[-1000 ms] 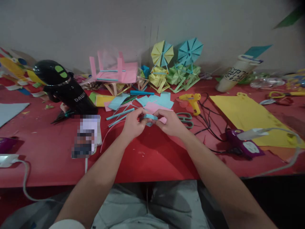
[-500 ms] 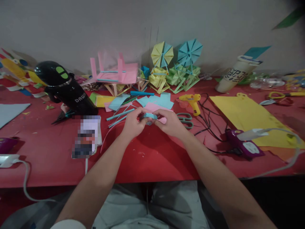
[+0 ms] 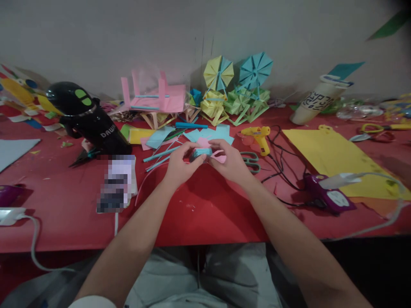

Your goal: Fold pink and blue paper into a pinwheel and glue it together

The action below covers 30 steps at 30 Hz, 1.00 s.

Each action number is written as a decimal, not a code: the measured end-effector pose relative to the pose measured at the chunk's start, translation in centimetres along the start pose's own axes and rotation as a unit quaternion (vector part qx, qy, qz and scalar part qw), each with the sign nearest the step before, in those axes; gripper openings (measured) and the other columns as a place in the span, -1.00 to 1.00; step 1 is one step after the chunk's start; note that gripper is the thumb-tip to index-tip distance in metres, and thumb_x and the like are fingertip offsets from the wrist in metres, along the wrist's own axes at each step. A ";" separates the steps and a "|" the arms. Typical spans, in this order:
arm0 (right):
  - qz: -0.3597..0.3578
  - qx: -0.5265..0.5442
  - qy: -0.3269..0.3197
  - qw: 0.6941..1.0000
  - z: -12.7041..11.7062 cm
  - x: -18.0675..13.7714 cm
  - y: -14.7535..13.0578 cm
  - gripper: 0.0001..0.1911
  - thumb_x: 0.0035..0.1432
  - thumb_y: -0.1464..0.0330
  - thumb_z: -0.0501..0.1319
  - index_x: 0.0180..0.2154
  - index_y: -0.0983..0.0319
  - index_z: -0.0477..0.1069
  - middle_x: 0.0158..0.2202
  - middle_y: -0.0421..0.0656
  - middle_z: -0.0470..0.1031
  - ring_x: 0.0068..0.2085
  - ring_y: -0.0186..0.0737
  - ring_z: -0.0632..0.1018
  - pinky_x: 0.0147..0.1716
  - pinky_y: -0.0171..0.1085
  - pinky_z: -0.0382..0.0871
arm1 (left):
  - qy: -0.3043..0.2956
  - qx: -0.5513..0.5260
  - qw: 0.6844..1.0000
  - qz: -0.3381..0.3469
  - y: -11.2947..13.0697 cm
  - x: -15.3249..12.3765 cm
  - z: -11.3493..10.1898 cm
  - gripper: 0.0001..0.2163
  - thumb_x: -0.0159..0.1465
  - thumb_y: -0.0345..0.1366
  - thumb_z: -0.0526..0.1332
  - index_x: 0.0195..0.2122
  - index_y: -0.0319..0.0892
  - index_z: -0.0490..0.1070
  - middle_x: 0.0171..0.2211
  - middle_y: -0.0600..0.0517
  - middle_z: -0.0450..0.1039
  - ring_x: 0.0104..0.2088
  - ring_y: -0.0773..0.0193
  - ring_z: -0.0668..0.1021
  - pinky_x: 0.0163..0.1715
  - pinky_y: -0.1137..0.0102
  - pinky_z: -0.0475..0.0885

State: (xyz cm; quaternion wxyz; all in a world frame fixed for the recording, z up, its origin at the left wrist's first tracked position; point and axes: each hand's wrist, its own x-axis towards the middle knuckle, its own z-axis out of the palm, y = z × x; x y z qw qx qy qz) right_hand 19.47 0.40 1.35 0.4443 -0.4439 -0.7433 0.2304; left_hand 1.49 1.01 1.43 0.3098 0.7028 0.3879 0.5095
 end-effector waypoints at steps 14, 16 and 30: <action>0.079 0.033 -0.039 0.996 0.2 0.2 -1.2 -0.78 0.16 0.26 0.17 -0.47 0.24 0.39 -0.49 -0.18 0.47 -0.46 -0.32 0.40 -0.42 -0.29 0.26 | 0.019 -0.064 0.998 -0.019 -0.8 -0.1 0.5 -0.78 0.09 -0.27 0.38 -0.29 -0.18 0.41 -0.22 -0.06 0.57 -0.16 0.19 0.61 -0.09 0.23 0.52; 0.091 0.071 -0.043 0.992 0.3 0.2 -1.2 -0.74 0.18 0.22 0.15 -0.45 0.24 0.40 -0.47 -0.17 0.47 -0.44 -0.30 0.43 -0.39 -0.28 0.30 | 0.012 -0.072 0.997 -0.011 -0.8 -0.1 0.5 -0.79 0.11 -0.26 0.38 -0.27 -0.19 0.42 -0.20 -0.07 0.57 -0.16 0.20 0.61 -0.07 0.23 0.52; 0.150 0.066 -0.009 0.986 0.2 0.4 -0.8 -0.34 0.05 -0.27 0.14 -0.58 0.18 0.16 -0.61 -0.25 0.22 -0.52 -0.34 0.26 -0.51 -0.28 0.14 | -0.072 -0.039 0.996 0.032 0.5 -0.1 -0.4 -0.90 0.22 -0.32 0.25 -0.25 -0.13 0.52 -0.04 -0.09 0.54 0.01 0.15 0.55 0.08 0.16 0.42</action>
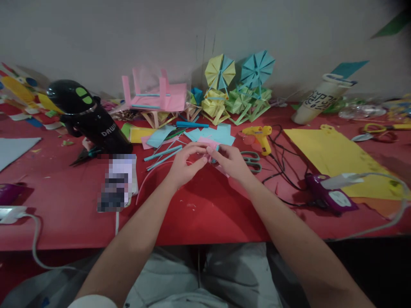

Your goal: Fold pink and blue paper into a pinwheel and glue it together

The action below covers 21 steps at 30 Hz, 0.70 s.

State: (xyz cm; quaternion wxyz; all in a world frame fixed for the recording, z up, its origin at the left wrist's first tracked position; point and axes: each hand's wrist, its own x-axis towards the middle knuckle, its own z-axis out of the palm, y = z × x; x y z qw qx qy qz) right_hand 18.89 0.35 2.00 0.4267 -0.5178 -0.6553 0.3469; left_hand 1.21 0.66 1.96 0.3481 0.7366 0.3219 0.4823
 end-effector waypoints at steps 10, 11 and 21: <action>0.002 -0.005 -0.050 0.999 0.0 0.3 0.3 -0.44 0.16 -0.11 0.11 -0.57 0.17 0.08 -0.60 -0.30 0.12 -0.52 -0.36 0.21 -0.50 -0.29 0.08 | 0.028 0.120 0.992 0.040 -0.3 -0.4 0.1 -0.77 0.13 -0.32 0.35 -0.21 -0.14 0.38 0.17 -0.15 0.36 0.18 0.06 0.42 0.19 0.07 0.29; 0.003 -0.009 -0.062 0.998 0.0 0.3 0.4 -0.47 0.18 -0.07 0.10 -0.57 0.17 0.09 -0.60 -0.30 0.13 -0.52 -0.36 0.21 -0.50 -0.28 0.09 | 0.025 0.128 0.991 0.041 -0.4 -0.4 0.1 -0.68 0.10 -0.29 0.38 -0.15 -0.13 0.34 0.23 -0.18 0.30 0.24 0.03 0.37 0.21 0.04 0.26; -0.030 -0.083 -0.151 0.985 0.1 -0.3 0.3 -0.67 0.23 0.15 0.10 -0.46 0.24 0.31 -0.53 -0.23 0.35 -0.48 -0.33 0.31 -0.47 -0.28 0.18 | -0.121 0.264 0.956 0.031 -1.0 -0.8 0.5 -0.27 0.07 -0.21 0.44 0.25 -0.04 0.18 0.22 -0.13 0.35 0.21 -0.06 0.41 0.18 0.02 0.30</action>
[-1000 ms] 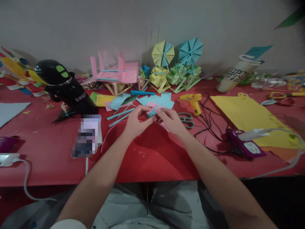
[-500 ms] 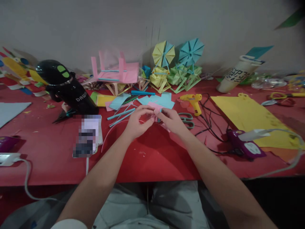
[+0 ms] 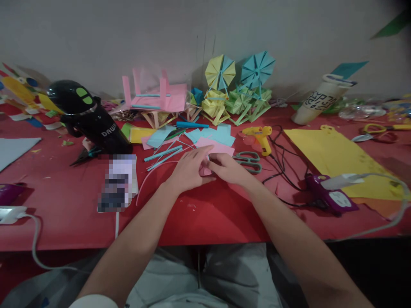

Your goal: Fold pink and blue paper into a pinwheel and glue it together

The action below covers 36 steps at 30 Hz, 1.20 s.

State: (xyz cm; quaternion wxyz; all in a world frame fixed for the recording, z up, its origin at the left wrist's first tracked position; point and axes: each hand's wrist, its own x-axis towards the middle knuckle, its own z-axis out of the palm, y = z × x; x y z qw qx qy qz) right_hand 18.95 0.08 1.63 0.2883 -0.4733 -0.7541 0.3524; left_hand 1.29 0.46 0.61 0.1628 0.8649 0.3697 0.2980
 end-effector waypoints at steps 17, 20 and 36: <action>-0.089 0.055 0.073 0.992 -3.9 -0.9 -0.2 -0.72 0.14 0.11 0.31 -0.33 0.20 0.55 -0.33 -0.13 0.58 -0.32 -0.24 0.53 -0.32 -0.25 0.43 | -0.049 0.166 0.984 0.046 1.1 -0.2 0.0 -0.55 0.12 -0.48 0.18 0.07 -0.13 0.38 -0.04 -0.07 0.55 -0.09 0.05 0.55 -0.19 0.21 0.41; -0.118 0.063 0.069 0.989 -3.8 -0.8 -0.4 -0.76 0.21 0.17 0.25 -0.21 0.16 0.57 -0.19 -0.10 0.58 -0.19 -0.20 0.57 -0.18 -0.21 0.46 | -0.074 0.176 0.978 0.081 2.0 -0.4 0.2 -0.54 0.16 -0.46 0.19 0.12 -0.14 0.35 0.01 -0.10 0.53 -0.06 0.03 0.54 -0.18 0.18 0.40; -0.061 0.151 -0.033 0.986 -2.6 -0.4 -1.2 -0.82 0.08 0.21 0.36 -0.42 0.19 0.57 -0.24 -0.13 0.59 -0.18 -0.21 0.57 -0.10 -0.18 0.43 | -0.135 0.140 0.972 0.130 4.3 -0.8 1.1 -0.53 0.17 -0.47 0.21 0.13 -0.05 0.37 0.10 -0.04 0.50 0.09 0.04 0.51 -0.03 0.18 0.48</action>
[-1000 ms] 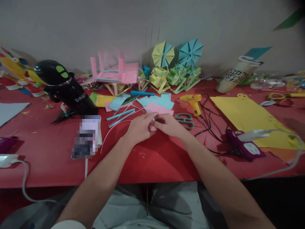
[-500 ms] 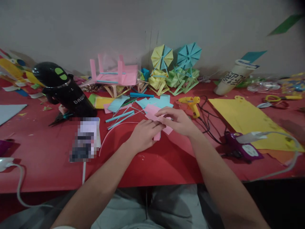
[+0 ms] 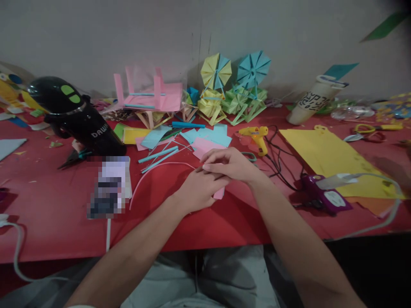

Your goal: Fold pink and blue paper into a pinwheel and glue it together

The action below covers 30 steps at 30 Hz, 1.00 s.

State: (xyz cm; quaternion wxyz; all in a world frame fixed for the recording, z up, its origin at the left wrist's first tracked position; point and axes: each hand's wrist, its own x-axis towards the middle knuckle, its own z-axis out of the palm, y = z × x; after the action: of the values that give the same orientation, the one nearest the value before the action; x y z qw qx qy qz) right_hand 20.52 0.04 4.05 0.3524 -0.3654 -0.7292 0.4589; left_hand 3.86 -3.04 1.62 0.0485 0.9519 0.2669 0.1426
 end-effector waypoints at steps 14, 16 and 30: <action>0.057 0.207 0.181 0.960 -0.8 0.4 0.8 -0.64 0.04 0.04 0.35 -0.40 0.19 0.42 -0.31 -0.16 0.49 -0.22 -0.25 0.52 -0.21 -0.23 0.41 | 0.025 -0.110 0.992 -0.053 0.2 0.0 -0.7 -0.56 0.08 -0.29 0.32 0.04 -0.07 0.44 0.06 -0.02 0.54 0.26 -0.08 0.36 0.27 -0.05 0.14; 0.068 0.131 0.255 0.955 -1.1 0.6 1.6 -0.61 0.09 0.01 0.28 -0.47 0.20 0.37 -0.44 -0.19 0.44 -0.37 -0.30 0.48 -0.37 -0.28 0.35 | 0.046 -0.176 0.981 -0.061 0.0 -0.2 -1.0 -0.56 0.05 -0.30 0.35 0.01 -0.07 0.46 0.06 -0.02 0.54 0.23 -0.06 0.39 0.24 0.00 0.21; -0.003 -0.157 0.259 0.953 -1.1 0.6 4.0 -0.77 0.09 0.18 0.28 -0.38 0.20 0.39 -0.44 -0.20 0.46 -0.46 -0.31 0.40 -0.45 -0.31 0.24 | 0.235 -0.391 0.869 -0.194 -3.0 -0.9 -3.3 -0.69 0.08 -0.34 0.37 -0.12 -0.16 0.44 -0.11 -0.02 0.57 -0.04 0.13 0.57 0.08 0.20 0.40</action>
State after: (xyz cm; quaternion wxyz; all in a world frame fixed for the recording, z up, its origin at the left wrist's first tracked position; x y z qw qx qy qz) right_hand 22.02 2.30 0.82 0.4684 -0.5203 -0.6768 0.2277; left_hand 0.68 -0.92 4.10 0.3791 0.7227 0.3722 0.4421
